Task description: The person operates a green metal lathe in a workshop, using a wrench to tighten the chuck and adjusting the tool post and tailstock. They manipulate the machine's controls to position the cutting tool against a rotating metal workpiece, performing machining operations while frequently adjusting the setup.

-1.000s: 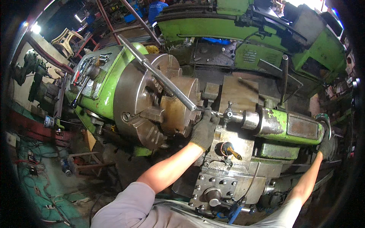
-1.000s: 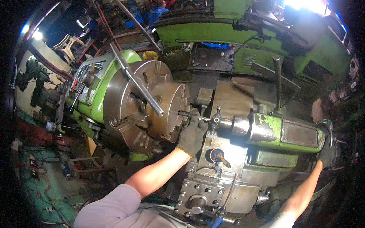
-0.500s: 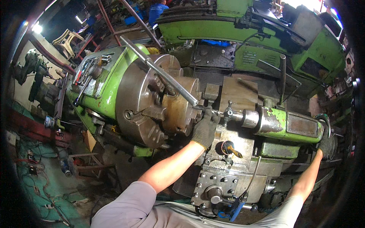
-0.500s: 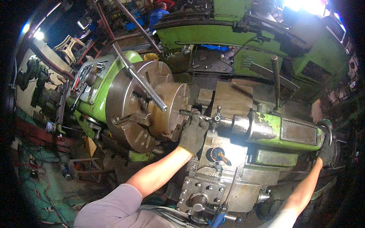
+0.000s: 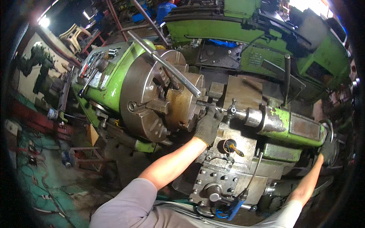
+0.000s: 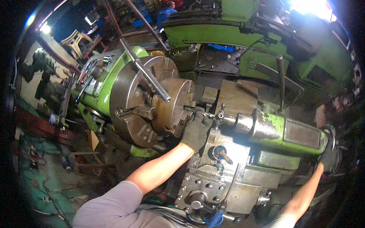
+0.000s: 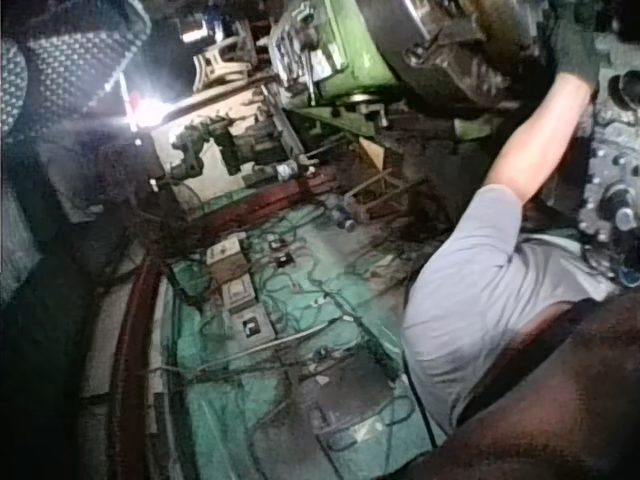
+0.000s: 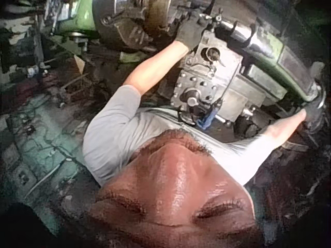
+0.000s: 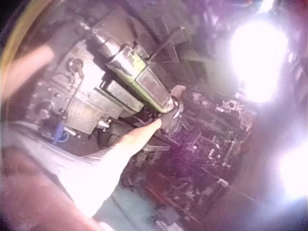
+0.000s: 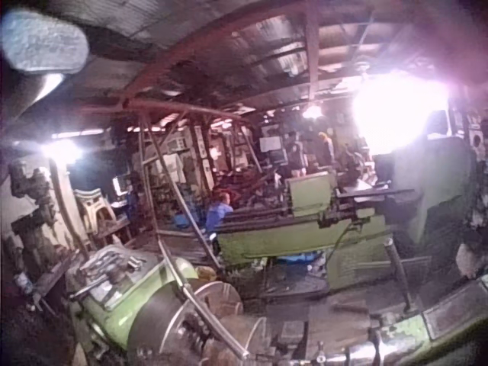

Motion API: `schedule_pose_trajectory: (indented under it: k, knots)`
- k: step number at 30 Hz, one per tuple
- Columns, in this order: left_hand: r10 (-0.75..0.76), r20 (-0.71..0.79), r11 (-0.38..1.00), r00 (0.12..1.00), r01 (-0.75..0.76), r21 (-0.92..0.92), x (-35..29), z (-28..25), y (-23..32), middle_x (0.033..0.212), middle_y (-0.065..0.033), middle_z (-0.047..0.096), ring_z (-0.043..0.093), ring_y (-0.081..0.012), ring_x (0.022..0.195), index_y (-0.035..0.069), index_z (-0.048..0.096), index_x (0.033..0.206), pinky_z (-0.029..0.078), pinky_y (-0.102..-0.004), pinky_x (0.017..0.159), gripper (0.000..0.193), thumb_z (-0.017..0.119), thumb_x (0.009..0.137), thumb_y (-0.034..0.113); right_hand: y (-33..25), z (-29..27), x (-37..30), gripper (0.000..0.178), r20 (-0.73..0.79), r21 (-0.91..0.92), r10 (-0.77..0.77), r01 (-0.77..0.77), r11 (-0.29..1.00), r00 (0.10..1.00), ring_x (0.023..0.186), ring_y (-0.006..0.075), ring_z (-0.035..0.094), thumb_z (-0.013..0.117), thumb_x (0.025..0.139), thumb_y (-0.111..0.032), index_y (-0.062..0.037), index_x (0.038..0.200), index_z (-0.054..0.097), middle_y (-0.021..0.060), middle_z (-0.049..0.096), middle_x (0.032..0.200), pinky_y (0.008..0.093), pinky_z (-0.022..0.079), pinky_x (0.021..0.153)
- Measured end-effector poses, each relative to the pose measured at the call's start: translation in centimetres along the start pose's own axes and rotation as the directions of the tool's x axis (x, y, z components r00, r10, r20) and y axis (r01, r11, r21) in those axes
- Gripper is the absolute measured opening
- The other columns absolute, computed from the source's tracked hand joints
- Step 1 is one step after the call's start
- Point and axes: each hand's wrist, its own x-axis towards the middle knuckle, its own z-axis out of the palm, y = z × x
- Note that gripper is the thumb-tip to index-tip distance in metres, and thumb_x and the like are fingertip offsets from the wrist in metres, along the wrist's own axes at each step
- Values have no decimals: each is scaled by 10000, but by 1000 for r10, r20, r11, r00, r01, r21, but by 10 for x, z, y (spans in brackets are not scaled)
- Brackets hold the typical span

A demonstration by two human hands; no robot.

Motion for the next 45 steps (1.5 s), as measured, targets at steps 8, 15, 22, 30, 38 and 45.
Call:
schedule_pose_trajectory:
  k: [8,15,22,30,38,45]
  knots:
    - [-315,-41,820,948,250,-514,-2,27,38,912,31,587,570,-101,860,137,646,1021,519,-272,860,171,624,1035,306,-23,3,-4,679,26,-83,48,-46,995,999,877,314,710,483,976,-660,-68,1164,757,181,754,1059,443,536,819]
    - [-302,82,723,950,284,-629,-4,29,35,962,-23,597,570,-135,908,87,606,1051,528,-283,853,217,497,1098,267,28,12,11,747,-67,171,-46,57,984,997,840,341,667,454,974,-693,-32,1204,714,251,725,1005,490,514,818]
    - [79,96,931,992,-107,348,-10,27,39,1064,-97,599,574,-219,1002,72,576,1052,483,-364,953,179,505,1086,232,19,2,15,708,-47,-219,211,-216,951,976,1048,437,665,521,933,-691,-71,1201,733,275,703,1153,500,490,923]
    - [-377,24,899,926,360,249,-67,19,135,1040,-62,635,593,-159,963,56,604,1213,492,-321,895,326,625,1024,321,-18,-16,-8,658,-59,-33,-26,24,999,998,1192,428,609,602,933,-584,-48,1312,648,245,651,1305,486,458,1009]
    - [372,706,-369,602,-603,708,35,10,322,1348,-171,513,433,-373,1311,159,641,1283,315,-601,1090,796,630,776,773,-8,-70,-63,573,-325,-11,-53,52,999,944,1154,410,615,583,989,-513,2,1228,656,231,666,1244,465,463,1002]
    - [280,724,-307,630,-655,690,71,3,320,1128,-154,531,489,-361,1113,110,623,1096,382,-608,917,542,695,814,568,-85,-156,-126,372,-438,71,-234,293,953,868,1158,318,621,597,1037,-352,-40,1229,654,156,658,1218,414,477,1006]
